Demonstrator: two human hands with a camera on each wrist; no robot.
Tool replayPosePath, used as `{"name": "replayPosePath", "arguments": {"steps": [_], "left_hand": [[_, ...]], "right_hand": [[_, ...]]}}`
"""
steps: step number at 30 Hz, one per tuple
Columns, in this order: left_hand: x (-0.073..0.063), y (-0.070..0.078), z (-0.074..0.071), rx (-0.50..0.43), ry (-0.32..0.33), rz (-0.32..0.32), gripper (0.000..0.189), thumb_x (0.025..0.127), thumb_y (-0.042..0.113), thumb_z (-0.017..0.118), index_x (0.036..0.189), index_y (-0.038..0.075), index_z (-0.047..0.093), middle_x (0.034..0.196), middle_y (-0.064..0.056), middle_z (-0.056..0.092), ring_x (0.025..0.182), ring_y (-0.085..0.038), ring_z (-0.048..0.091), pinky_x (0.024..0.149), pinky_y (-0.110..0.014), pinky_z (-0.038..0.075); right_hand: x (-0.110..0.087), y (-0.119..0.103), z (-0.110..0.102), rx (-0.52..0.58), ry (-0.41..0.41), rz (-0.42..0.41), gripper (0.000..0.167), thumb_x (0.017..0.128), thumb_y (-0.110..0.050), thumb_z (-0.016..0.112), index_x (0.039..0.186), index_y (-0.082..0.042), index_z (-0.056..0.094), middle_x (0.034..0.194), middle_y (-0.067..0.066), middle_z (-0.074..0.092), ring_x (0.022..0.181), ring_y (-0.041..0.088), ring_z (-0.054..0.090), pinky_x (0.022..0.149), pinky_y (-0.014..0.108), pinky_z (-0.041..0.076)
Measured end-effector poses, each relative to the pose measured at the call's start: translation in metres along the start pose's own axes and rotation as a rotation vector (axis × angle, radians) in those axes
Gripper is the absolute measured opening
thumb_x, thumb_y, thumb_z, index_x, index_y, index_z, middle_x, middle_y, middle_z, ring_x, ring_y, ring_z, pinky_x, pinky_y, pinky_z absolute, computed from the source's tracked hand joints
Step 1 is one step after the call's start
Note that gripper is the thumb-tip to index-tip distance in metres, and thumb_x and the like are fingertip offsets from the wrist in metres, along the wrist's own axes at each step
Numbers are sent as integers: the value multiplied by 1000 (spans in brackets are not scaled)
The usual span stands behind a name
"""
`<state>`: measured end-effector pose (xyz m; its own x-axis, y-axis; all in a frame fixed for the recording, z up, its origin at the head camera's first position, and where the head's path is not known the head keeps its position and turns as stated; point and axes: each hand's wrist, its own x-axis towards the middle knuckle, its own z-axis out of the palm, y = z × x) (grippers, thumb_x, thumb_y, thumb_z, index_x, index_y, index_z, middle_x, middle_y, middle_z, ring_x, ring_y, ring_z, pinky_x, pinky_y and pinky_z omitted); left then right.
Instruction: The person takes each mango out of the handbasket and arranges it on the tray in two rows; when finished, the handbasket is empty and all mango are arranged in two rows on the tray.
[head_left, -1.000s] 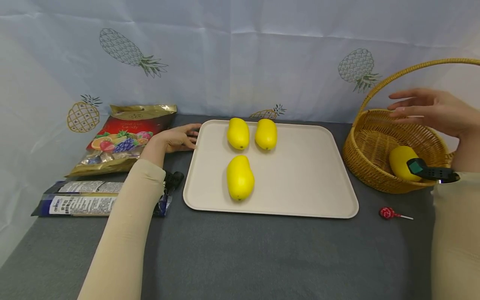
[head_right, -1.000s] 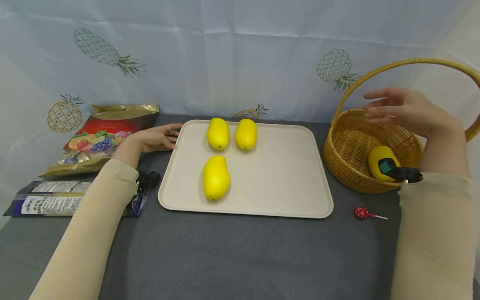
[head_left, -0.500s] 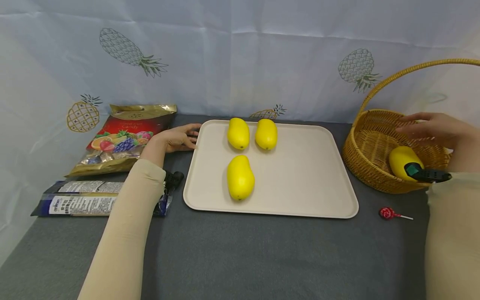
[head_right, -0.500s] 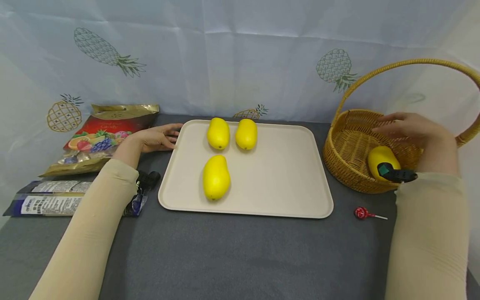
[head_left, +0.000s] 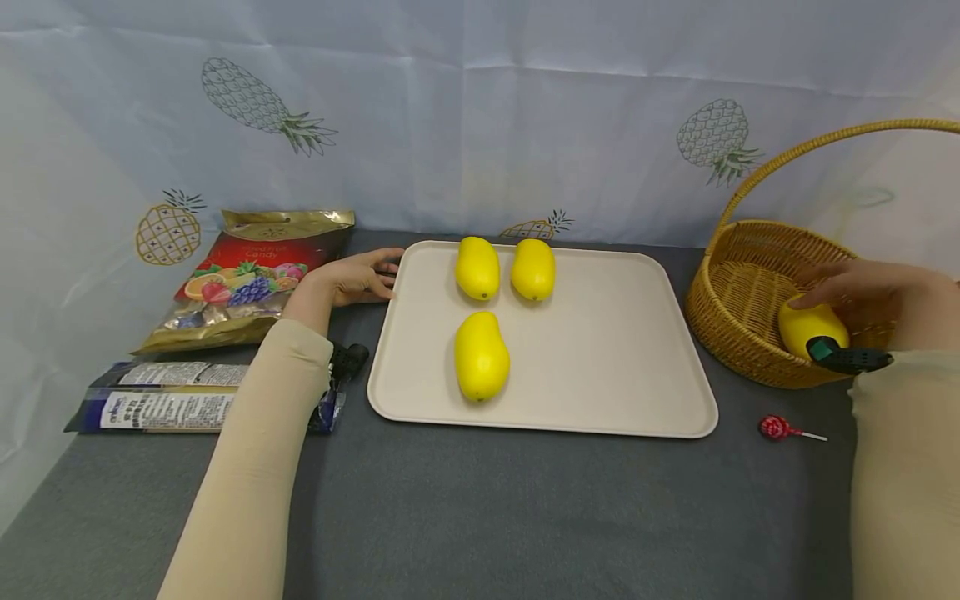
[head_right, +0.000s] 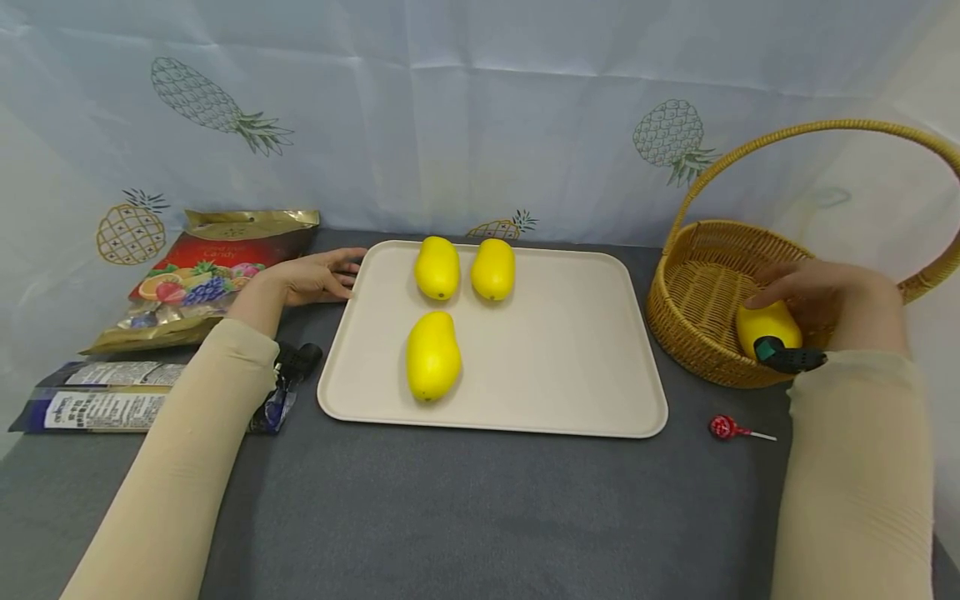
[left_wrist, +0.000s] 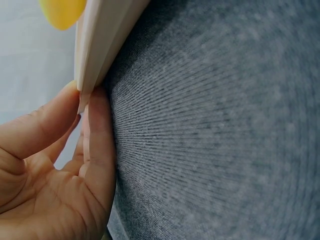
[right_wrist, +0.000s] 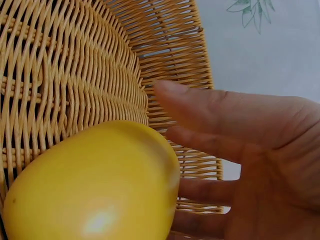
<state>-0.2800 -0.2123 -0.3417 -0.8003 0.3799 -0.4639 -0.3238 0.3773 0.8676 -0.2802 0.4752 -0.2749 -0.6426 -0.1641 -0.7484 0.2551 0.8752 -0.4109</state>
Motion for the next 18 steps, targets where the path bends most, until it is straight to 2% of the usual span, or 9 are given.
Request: {"name": "replayPosePath", "arguments": {"steps": [3, 6, 8, 10, 16, 17, 18], "left_hand": [[0, 0, 0, 5, 3, 2, 87, 94, -10, 54, 161, 19, 7, 158, -18, 20, 123, -20, 46, 84, -17, 53], [1, 0, 0, 0, 8, 2, 87, 94, -10, 54, 161, 19, 8, 158, -18, 19, 121, -19, 46, 83, -17, 53], [1, 0, 0, -5, 10, 1, 87, 94, -10, 54, 161, 19, 7, 158, -18, 19, 122, -19, 46, 83, -16, 53], [1, 0, 0, -10, 11, 0, 87, 94, -10, 54, 161, 19, 7, 158, -18, 19, 123, -19, 46, 82, -16, 53], [1, 1, 1, -7, 9, 1, 87, 94, -11, 53, 161, 19, 7, 158, -18, 19, 122, -19, 46, 82, -16, 53], [1, 1, 1, -5, 9, 3, 87, 94, -11, 53, 161, 19, 7, 158, -18, 19, 122, -19, 46, 82, -16, 53], [1, 1, 1, -6, 9, 4, 87, 94, -11, 53, 161, 19, 7, 158, -18, 19, 121, -19, 46, 83, -16, 53]], "right_hand": [[4, 4, 4, 106, -48, 25, 93, 102, -35, 50, 151, 8, -16, 151, 41, 1, 110, 23, 59, 94, 39, 54], [7, 8, 7, 195, -84, 45, 93, 102, -31, 52, 154, 0, -19, 150, 38, 8, 106, 21, 59, 95, 41, 54], [8, 10, 8, 221, -105, 49, 93, 102, -30, 51, 154, -4, -22, 151, 37, 5, 106, 21, 58, 95, 40, 54], [9, 11, 9, 233, -118, 53, 93, 102, -28, 51, 153, -5, -23, 150, 37, 6, 106, 21, 58, 95, 40, 54], [9, 11, 10, 216, -163, 35, 89, 103, -24, 48, 152, -1, -22, 151, 36, -18, 106, 18, 55, 94, 38, 54], [9, 10, 10, 218, -163, 32, 87, 103, -24, 49, 154, -1, -19, 152, 34, -20, 106, 18, 55, 93, 38, 54], [8, 10, 10, 211, -163, 27, 84, 103, -24, 49, 157, -6, -13, 152, 32, -21, 107, 16, 54, 93, 37, 54]]}}
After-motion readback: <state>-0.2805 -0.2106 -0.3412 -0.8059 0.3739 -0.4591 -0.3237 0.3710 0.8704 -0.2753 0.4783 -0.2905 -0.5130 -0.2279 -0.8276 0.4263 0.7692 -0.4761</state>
